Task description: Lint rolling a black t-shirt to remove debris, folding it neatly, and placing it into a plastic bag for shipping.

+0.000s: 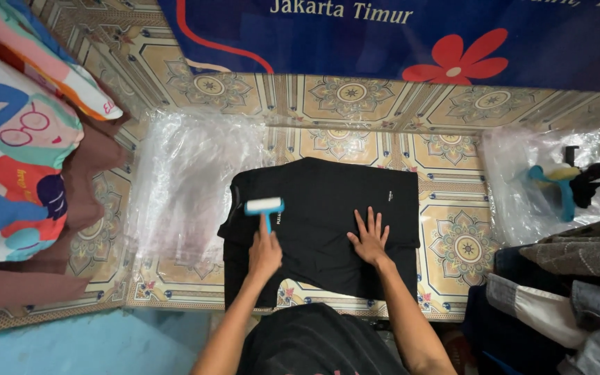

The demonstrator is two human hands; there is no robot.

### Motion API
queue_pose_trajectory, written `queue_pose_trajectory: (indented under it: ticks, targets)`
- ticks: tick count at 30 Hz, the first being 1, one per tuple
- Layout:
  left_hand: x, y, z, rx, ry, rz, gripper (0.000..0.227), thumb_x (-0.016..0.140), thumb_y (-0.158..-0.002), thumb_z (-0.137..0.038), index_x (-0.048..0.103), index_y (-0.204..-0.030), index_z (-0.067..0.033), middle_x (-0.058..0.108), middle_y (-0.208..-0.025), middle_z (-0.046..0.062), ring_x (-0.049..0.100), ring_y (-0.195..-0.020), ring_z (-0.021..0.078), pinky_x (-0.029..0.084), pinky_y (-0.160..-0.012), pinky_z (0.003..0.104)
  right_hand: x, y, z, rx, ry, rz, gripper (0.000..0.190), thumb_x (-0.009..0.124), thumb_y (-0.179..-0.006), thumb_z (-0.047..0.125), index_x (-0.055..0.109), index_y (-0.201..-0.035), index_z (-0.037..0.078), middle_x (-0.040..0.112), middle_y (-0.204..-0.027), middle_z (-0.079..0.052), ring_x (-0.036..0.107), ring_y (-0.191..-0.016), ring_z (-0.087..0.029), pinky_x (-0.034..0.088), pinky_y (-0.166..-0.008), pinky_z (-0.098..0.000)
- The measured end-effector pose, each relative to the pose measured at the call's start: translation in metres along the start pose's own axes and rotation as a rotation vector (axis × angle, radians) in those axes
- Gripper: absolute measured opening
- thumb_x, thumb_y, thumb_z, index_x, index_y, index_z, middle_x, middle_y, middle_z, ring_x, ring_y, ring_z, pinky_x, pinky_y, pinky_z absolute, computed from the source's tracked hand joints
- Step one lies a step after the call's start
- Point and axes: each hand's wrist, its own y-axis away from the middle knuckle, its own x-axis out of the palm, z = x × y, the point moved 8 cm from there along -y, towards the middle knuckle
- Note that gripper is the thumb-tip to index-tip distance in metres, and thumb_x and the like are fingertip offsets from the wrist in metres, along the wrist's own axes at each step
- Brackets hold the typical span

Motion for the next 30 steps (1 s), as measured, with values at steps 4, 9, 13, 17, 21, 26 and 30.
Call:
queue_pose_trajectory:
  ticks: [4,9,13,17,21,26,30]
  targets:
    - [0.008,-0.025,0.039,-0.029,-0.04,-0.038,0.062,0.03,-0.107,-0.02,0.007,-0.165,-0.0244,0.046,-0.141,0.03,0.059,-0.12,0.0537,0.048,-0.105,0.06,0.004,-0.003,-0.001,0.003,0.014,0.003,0.07,0.035,-0.104,0.061,0.003,-0.164,0.043,-0.021,-0.171,-0.001,-0.021,-0.155,-0.031,-0.014,-0.121,-0.0612]
    - [-0.01,-0.103,0.029,0.149,-0.043,-0.188,0.061,0.032,-0.107,-0.022,0.012,-0.165,-0.0185,0.047,-0.139,0.034,0.052,-0.127,0.057,0.043,-0.106,0.064,0.01,-0.009,-0.008,-0.015,0.01,-0.017,0.071,0.033,-0.103,0.064,0.004,-0.164,0.044,-0.021,-0.171,-0.001,-0.02,-0.155,-0.032,-0.014,-0.121,-0.0621]
    - [-0.017,-0.148,0.014,0.186,-0.079,-0.207,0.061,0.032,-0.108,-0.02,0.01,-0.165,-0.0187,0.049,-0.137,0.032,0.053,-0.127,0.0561,0.044,-0.106,0.063,0.004,-0.005,-0.002,-0.037,0.028,-0.011,0.073,0.032,-0.103,0.065,0.002,-0.165,0.041,-0.02,-0.171,-0.004,-0.019,-0.155,-0.034,-0.012,-0.12,-0.0632]
    - [0.0,-0.139,-0.003,0.212,-0.084,-0.145,0.062,0.035,-0.107,-0.021,0.012,-0.165,-0.02,0.051,-0.135,0.032,0.055,-0.125,0.0548,0.044,-0.105,0.062,0.007,-0.008,-0.006,-0.019,0.005,-0.021,0.07,0.035,-0.103,0.062,0.004,-0.164,0.044,-0.02,-0.171,-0.001,-0.02,-0.156,-0.031,-0.013,-0.121,-0.062]
    - [0.057,-0.104,-0.006,0.269,-0.064,0.018,0.065,0.039,-0.105,-0.02,0.013,-0.165,-0.0234,0.054,-0.129,0.029,0.057,-0.122,0.0535,0.046,-0.104,0.061,0.002,-0.002,-0.001,-0.015,0.002,-0.022,0.07,0.036,-0.104,0.061,0.005,-0.164,0.043,-0.019,-0.171,-0.001,-0.018,-0.156,-0.032,-0.011,-0.122,-0.0617]
    - [0.066,-0.11,-0.028,0.281,0.044,0.051,0.063,0.037,-0.106,-0.02,0.013,-0.164,-0.0236,0.054,-0.123,0.025,0.066,-0.094,0.0431,0.055,-0.083,0.048,0.003,-0.005,-0.005,-0.002,0.004,-0.029,0.07,0.039,-0.103,0.06,0.007,-0.164,0.044,-0.018,-0.172,-0.001,-0.016,-0.156,-0.032,-0.01,-0.122,-0.0625]
    - [0.052,-0.162,-0.038,0.191,0.419,-0.012,0.061,0.041,-0.104,-0.007,0.026,-0.162,-0.0197,0.05,-0.123,0.029,0.074,-0.083,0.0361,0.066,-0.054,0.032,0.002,-0.005,-0.004,-0.009,0.035,-0.016,0.072,0.037,-0.102,0.063,0.006,-0.164,0.044,-0.017,-0.172,-0.002,-0.015,-0.157,-0.034,-0.008,-0.122,-0.0633]
